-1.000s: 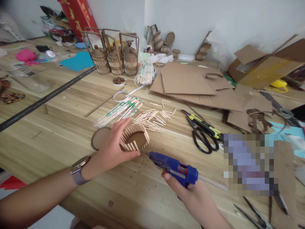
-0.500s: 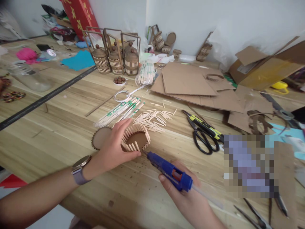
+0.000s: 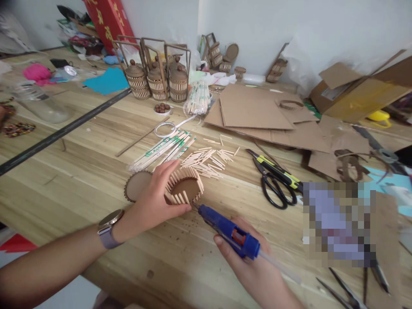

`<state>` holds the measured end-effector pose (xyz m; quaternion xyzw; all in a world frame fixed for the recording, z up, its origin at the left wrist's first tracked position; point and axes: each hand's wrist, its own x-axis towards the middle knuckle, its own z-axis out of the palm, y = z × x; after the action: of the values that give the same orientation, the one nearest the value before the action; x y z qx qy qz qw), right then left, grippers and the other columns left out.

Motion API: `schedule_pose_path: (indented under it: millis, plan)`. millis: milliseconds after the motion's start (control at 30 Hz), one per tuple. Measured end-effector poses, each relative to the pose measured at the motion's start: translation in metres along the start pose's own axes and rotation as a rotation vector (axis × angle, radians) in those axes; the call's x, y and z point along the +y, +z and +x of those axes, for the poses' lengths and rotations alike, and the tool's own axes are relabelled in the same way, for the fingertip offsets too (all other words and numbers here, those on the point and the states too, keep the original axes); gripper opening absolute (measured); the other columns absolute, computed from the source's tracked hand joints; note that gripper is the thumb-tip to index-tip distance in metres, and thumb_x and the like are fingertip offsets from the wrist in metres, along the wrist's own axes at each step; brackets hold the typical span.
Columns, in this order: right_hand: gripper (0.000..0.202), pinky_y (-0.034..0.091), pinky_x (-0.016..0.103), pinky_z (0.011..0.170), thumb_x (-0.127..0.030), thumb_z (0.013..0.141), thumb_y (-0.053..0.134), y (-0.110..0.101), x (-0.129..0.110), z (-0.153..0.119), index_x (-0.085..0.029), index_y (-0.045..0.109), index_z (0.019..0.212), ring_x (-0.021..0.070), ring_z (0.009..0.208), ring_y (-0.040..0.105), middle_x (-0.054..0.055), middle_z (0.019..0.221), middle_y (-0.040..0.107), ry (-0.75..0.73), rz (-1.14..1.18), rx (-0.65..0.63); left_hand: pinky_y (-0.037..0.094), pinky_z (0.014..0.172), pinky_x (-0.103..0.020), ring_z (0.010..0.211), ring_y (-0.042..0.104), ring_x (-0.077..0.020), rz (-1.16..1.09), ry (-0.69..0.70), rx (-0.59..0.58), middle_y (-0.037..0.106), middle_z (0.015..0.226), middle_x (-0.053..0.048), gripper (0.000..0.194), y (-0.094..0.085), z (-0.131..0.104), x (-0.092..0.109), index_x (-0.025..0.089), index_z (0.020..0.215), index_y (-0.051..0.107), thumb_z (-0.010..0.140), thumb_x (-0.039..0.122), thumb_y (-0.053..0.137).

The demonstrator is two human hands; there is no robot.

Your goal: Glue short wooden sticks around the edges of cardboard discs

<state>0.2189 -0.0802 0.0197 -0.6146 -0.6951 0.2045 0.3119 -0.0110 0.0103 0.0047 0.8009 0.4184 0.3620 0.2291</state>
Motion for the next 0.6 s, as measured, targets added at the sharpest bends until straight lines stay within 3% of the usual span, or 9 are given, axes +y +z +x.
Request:
schedule_pose_path:
  millis: [600]
  plan:
    - [0.026, 0.053, 0.029, 0.049, -0.043, 0.084, 0.055, 0.0025, 0.0022, 0.0001, -0.027, 0.054, 0.064, 0.0203, 0.056, 0.063, 0.000, 0.060, 0.062, 0.012, 0.003, -0.005, 0.031, 0.113, -0.054, 0.138, 0.031, -0.0336, -0.012, -0.009, -0.005, 0.033, 0.145, -0.011, 0.099, 0.0000, -0.0001, 0.0011, 0.032, 0.146, 0.018, 0.069, 0.031, 0.080]
